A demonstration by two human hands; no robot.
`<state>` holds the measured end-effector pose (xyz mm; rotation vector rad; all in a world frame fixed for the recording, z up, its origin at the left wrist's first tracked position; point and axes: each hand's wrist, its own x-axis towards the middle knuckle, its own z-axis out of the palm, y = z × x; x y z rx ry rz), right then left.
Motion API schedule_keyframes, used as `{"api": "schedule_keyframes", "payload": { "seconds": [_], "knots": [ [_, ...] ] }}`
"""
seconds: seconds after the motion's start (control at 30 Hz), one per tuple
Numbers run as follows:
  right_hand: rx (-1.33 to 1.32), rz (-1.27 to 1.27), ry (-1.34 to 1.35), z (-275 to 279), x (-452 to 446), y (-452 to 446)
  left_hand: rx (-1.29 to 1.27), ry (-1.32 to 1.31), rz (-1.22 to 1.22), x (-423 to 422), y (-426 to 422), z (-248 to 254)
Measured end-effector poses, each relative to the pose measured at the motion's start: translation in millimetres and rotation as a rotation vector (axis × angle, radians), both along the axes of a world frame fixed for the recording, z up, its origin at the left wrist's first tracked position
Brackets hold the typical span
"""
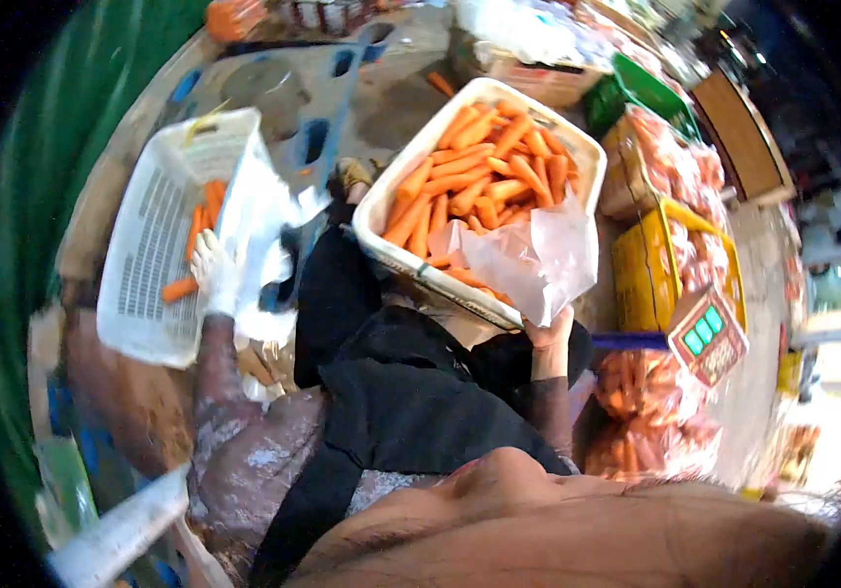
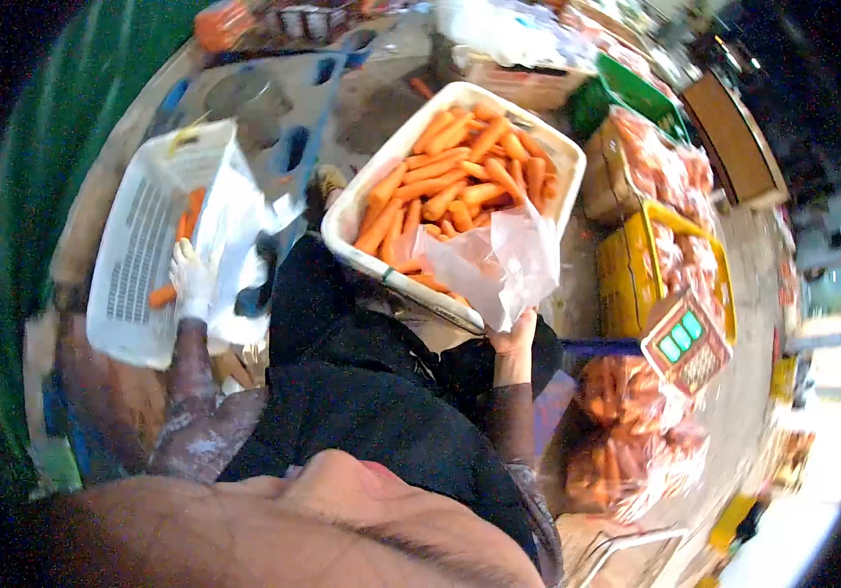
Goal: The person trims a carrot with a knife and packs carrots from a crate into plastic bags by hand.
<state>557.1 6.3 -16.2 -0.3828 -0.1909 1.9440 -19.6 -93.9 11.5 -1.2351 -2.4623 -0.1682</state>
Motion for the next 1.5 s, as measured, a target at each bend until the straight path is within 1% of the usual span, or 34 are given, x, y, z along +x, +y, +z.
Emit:
{"api": "schedule_keyframes", "payload": {
  "seconds": [0.03, 0.07, 0.1, 0.17, 0.2, 0.23, 0.27, 0.3, 0.33, 0.37, 0.43, 0.47, 0.5, 0.53, 0.6, 0.7, 0.73, 0.8, 0.83, 0.87, 0.93, 1.0, 1.03, 1.07, 1.1, 1.13, 1.2, 1.23, 1.27, 1.33, 1.4, 1.43, 1.47, 1.5],
  "knots": [
    [0.011, -0.043, 0.015, -1.2, 8.3, -4.1, 0.156, 0.111, -0.214, 32.9, 9.3, 20.5],
    [0.040, -0.040, -0.042, -0.1, 14.5, -10.5, 0.380, -0.015, -0.483, 58.3, 27.7, 26.5],
    [0.059, -0.022, -0.108, 3.0, 20.2, -19.2, 0.457, -0.445, -0.654, 105.5, 39.1, 53.7],
    [0.117, -0.068, -0.112, 38.6, 8.7, -41.5, 0.384, -0.804, -0.945, 169.3, 70.0, 56.1],
    [0.192, -0.105, -0.107, 49.8, 3.9, -45.8, 0.382, -0.984, -1.071, 197.9, 89.2, 47.0],
    [0.199, -0.158, -0.132, 42.8, 9.2, -49.8, 0.317, -1.333, -1.021, 224.9, 110.9, 15.5],
    [0.231, -0.129, -0.127, 40.0, 13.8, -52.2, 0.200, -1.580, -1.009, 246.5, 123.2, 12.3],
    [0.241, -0.097, -0.147, 53.6, 8.7, -55.7, -0.050, -2.041, -1.106, 262.6, 130.9, 13.2],
    [0.250, -0.065, -0.172, 67.9, 3.7, -59.3, -0.428, -2.576, -0.956, 278.7, 138.6, 14.1],
    [0.255, -0.078, -0.183, 67.7, 7.3, -60.4, -0.840, -2.826, -0.670, 295.0, 146.1, 16.0],
    [0.188, -0.149, -0.296, 65.2, 16.2, -66.2, -1.037, -3.204, -0.553, 310.1, 142.9, 15.6],
    [0.180, -0.166, -0.305, 77.3, 11.8, -72.2, -0.923, -2.701, -0.933, 311.2, 142.0, 7.5],
    [0.120, -0.217, -0.288, 90.8, 6.8, -78.5, -1.007, -2.949, -0.716, 309.8, 141.9, -0.5],
    [0.060, -0.266, -0.269, 99.4, 3.8, -82.8, -0.863, -2.965, -0.486, 310.9, 126.1, 29.5],
    [0.063, -0.300, -0.269, 79.2, 15.0, -84.3, -0.877, -2.891, -0.530, 310.4, 116.6, 25.6],
    [0.089, -0.258, -0.329, 74.6, 14.7, -80.0, -0.498, -2.483, -0.444, 312.1, 97.3, 27.0],
    [0.082, -0.231, -0.428, 73.6, 14.9, -75.7, -0.493, -2.482, -0.433, 310.2, 93.4, 32.0],
    [0.074, -0.202, -0.516, 70.2, 12.7, -66.5, -0.385, -2.923, -0.481, 306.6, 88.1, 47.1],
    [0.085, -0.166, -0.497, 68.4, 11.5, -61.4, -0.420, -3.000, -0.339, 300.4, 90.8, 56.5],
    [0.096, -0.134, -0.479, 66.5, 11.7, -55.4, -0.423, -2.993, -0.339, 293.9, 89.9, 61.4],
    [0.025, -0.102, -0.706, 71.5, 12.1, -36.3, -0.252, -2.278, -0.882, 280.3, 95.1, 69.1],
    [-0.076, -0.493, -1.089, 74.4, 5.9, -27.3, 0.097, -1.819, -1.050, 270.1, 105.8, 73.0],
    [0.150, -0.859, -1.551, 68.5, 7.1, -24.4, 0.216, -2.051, -0.741, 266.5, 106.0, 81.0],
    [0.139, -1.071, -1.837, 112.6, -11.9, -37.0, 0.299, -1.720, -0.840, 262.0, 107.3, 100.7],
    [0.257, -1.173, -1.865, 125.0, -19.4, -43.9, 0.315, -1.761, -0.771, 263.3, 109.1, 94.0],
    [0.374, -1.056, -1.759, 149.1, -43.2, -55.3, 0.328, -1.795, -0.689, 266.2, 108.3, 84.6],
    [0.641, -0.589, -1.672, 168.3, -82.5, -66.4, 0.163, -1.887, -0.873, 281.9, 101.0, 44.1],
    [0.545, -0.312, -1.589, 165.7, -100.3, -65.6, 0.237, -2.038, -0.932, 308.7, 78.7, 66.8],
    [0.560, -0.312, -1.686, 140.2, -112.4, -62.1, 0.308, -2.145, -1.068, 318.4, 71.4, 31.9],
    [0.585, -0.258, -1.732, 94.9, -110.0, -56.3, 0.157, -1.897, -1.044, 335.6, 62.6, 43.4],
    [0.271, -0.238, -1.130, 76.0, -105.4, -52.4, -0.111, -1.744, -1.009, 310.0, 71.2, 49.9],
    [0.146, -0.217, -0.937, 79.1, -97.6, -56.4, -0.022, -1.906, -0.836, 305.0, 70.8, 54.1],
    [0.014, -0.180, -0.752, 96.4, -82.6, -56.7, 0.004, -1.853, -0.868, 287.0, 73.1, 56.7],
    [-0.182, -0.215, -0.439, 78.5, -69.7, -50.0, 0.107, -1.816, -0.773, 263.1, 78.8, 37.0]
  ]
}}
